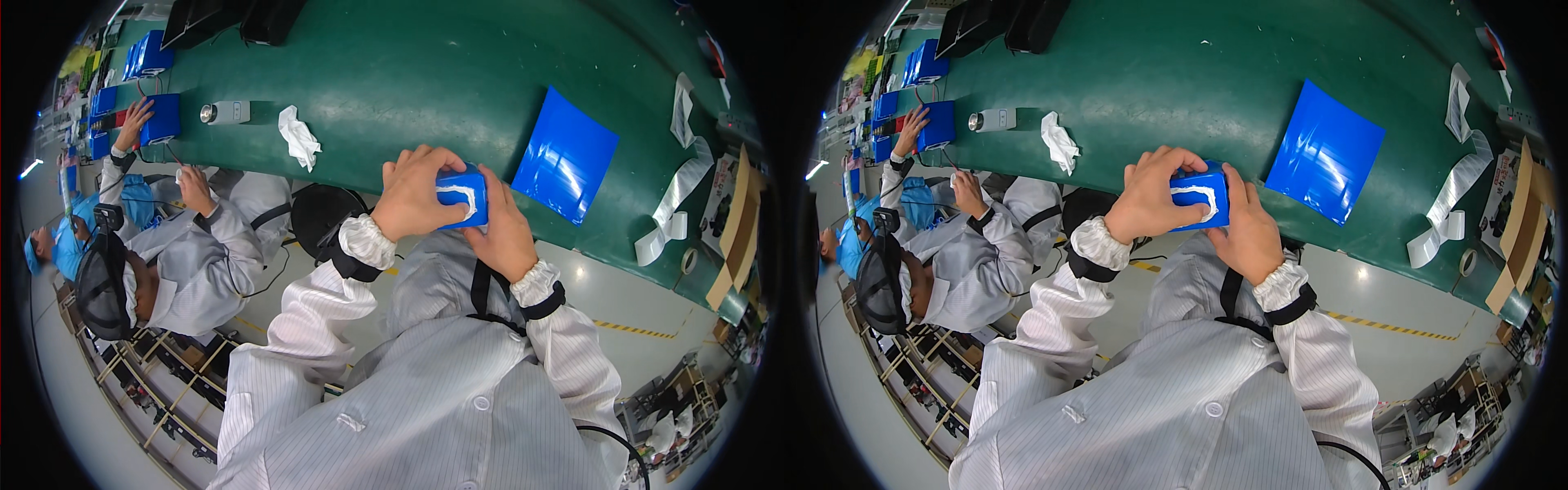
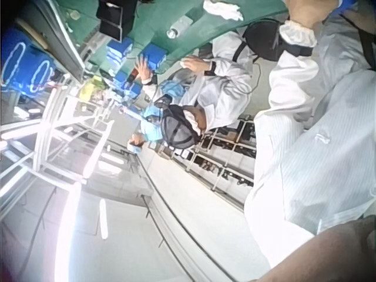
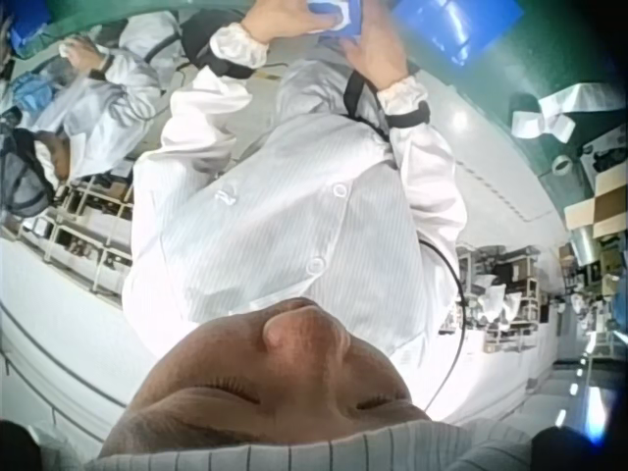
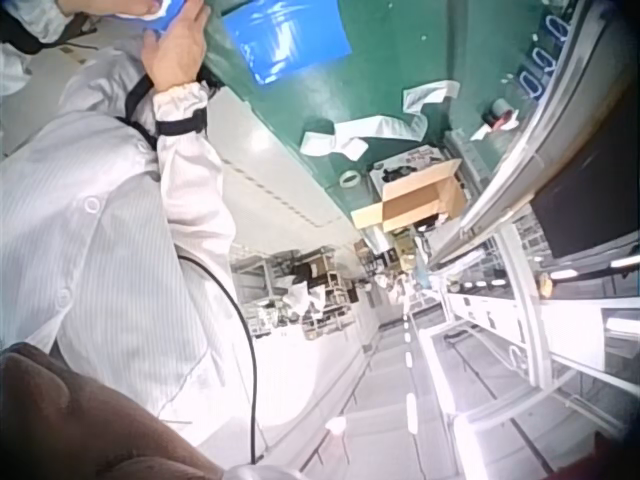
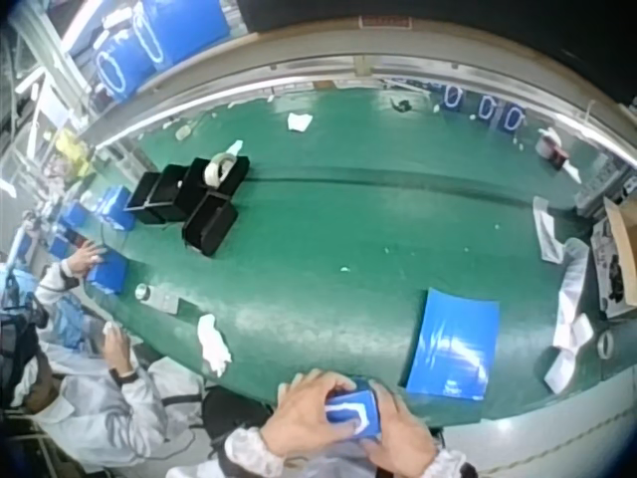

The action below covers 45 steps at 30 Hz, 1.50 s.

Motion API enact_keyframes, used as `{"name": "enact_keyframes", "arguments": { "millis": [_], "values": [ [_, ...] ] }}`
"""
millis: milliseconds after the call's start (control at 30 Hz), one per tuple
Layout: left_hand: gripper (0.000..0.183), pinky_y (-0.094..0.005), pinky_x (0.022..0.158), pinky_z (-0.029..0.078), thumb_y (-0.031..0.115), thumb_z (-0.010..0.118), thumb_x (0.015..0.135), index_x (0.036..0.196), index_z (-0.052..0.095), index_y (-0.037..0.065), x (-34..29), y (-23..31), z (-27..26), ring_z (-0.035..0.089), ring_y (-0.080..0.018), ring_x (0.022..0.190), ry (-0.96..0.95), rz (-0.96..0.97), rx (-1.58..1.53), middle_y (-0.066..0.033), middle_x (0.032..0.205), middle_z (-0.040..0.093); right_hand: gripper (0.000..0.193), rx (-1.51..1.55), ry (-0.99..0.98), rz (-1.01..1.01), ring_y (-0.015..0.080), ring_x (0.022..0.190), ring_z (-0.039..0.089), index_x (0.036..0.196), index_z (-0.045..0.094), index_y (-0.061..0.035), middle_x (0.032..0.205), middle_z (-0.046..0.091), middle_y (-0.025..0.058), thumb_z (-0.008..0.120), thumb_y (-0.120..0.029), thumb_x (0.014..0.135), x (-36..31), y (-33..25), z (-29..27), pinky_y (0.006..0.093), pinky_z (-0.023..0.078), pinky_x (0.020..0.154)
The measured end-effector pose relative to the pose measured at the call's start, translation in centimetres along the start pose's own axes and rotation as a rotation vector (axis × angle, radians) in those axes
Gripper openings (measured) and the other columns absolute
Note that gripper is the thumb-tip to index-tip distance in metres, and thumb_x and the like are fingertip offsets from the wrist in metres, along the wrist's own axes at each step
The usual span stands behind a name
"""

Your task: Cleaning the adhesive area on a battery pack with a wipe, applying a label, and transporting the pack through a factory environment.

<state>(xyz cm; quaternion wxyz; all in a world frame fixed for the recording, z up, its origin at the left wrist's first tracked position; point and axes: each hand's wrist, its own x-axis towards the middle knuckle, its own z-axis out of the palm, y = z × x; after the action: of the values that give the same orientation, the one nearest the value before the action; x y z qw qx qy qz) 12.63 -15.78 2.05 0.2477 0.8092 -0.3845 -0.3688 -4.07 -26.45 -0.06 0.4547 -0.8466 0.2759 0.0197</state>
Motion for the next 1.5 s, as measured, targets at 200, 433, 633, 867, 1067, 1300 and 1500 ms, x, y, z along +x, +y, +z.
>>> {"name": "enact_keyframes", "arguments": {
  "millis": [200,433,633,867,1067,1300,1500],
  "values": [
    [0.055,-0.0409,0.095,0.033,0.030,0.082,0.066,0.117,0.066,0.017,0.0,0.3,0.2,0.055,-0.0240,0.109,0.004,-0.016,0.013,-0.0033,0.109,0.061,0.093,0.000,0.006,-0.009,0.0437,0.105,0.065,0.153,0.030,-0.0062,0.128,0.056,0.0222,0.080,-0.009,0.074,-0.1,0.0,0.1,0.0461,0.057,0.086],
    [0.041,-0.0369,0.092,0.041,0.019,0.076,0.072,0.113,0.069,0.012,0.1,-1.1,-0.3,0.058,-0.0212,0.106,0.061,0.062,-0.187,-0.0048,0.108,0.064,0.093,-0.005,0.009,-0.006,0.0442,0.105,0.065,0.153,0.030,-0.0069,0.128,0.055,0.0227,0.080,-0.011,0.074,0.0,-0.3,0.0,0.0465,0.056,0.086],
    [0.021,-0.0219,0.070,0.047,0.013,0.059,0.100,0.105,0.073,-0.001,-3.8,-6.4,-4.0,0.061,-0.0076,0.076,0.543,-0.270,-0.832,-0.0023,0.091,0.072,0.092,-0.013,0.003,0.004,0.0442,0.108,0.064,0.153,0.031,-0.0075,0.130,0.055,0.0222,0.081,-0.016,0.076,-0.4,-0.5,-0.1,0.0464,0.056,0.090],
    [0.025,-0.0289,0.072,0.053,0.016,0.071,0.096,0.114,0.071,0.000,-10.2,-16.4,-1.6,0.065,-0.0139,0.082,0.466,-0.508,-0.268,-0.0102,0.096,0.071,0.092,-0.021,0.000,-0.009,0.0441,0.111,0.064,0.153,0.031,-0.0070,0.134,0.055,0.0226,0.082,-0.019,0.078,-0.5,-0.7,0.1,0.0458,0.056,0.091],
    [0.051,-0.0528,0.102,0.044,0.042,0.079,0.080,0.128,0.070,0.024,-7.1,-4.2,-0.2,0.056,-0.0386,0.123,0.410,0.501,0.260,-0.0189,0.137,0.057,0.092,-0.072,0.012,0.005,0.0446,0.112,0.063,0.153,0.031,-0.0059,0.133,0.055,0.0232,0.081,-0.017,0.077,0.1,-0.8,0.2,0.0460,0.055,0.090],
    [0.057,-0.0528,0.099,0.043,0.053,0.072,0.081,0.132,0.065,0.029,-6.6,-3.0,2.4,0.055,-0.0370,0.124,0.419,0.464,0.274,-0.0154,0.143,0.054,0.089,0.006,-0.014,-0.103,0.0456,0.128,0.053,0.152,0.034,-0.0037,0.142,0.051,0.0258,0.077,-0.007,0.074,-1.1,0.3,0.0,0.0457,0.046,0.106],
    [0.054,-0.0471,0.103,0.042,0.051,0.071,0.083,0.127,0.063,0.021,-5.4,-4.1,4.5,0.051,-0.0302,0.131,0.530,0.700,0.420,-0.0097,0.152,0.049,0.088,0.121,-0.016,-0.117,0.0458,0.127,0.053,0.151,0.033,0.0026,0.140,0.051,0.0288,0.076,0.000,0.074,-1.5,2.2,0.6,0.0456,0.043,0.108]
  ]
}}
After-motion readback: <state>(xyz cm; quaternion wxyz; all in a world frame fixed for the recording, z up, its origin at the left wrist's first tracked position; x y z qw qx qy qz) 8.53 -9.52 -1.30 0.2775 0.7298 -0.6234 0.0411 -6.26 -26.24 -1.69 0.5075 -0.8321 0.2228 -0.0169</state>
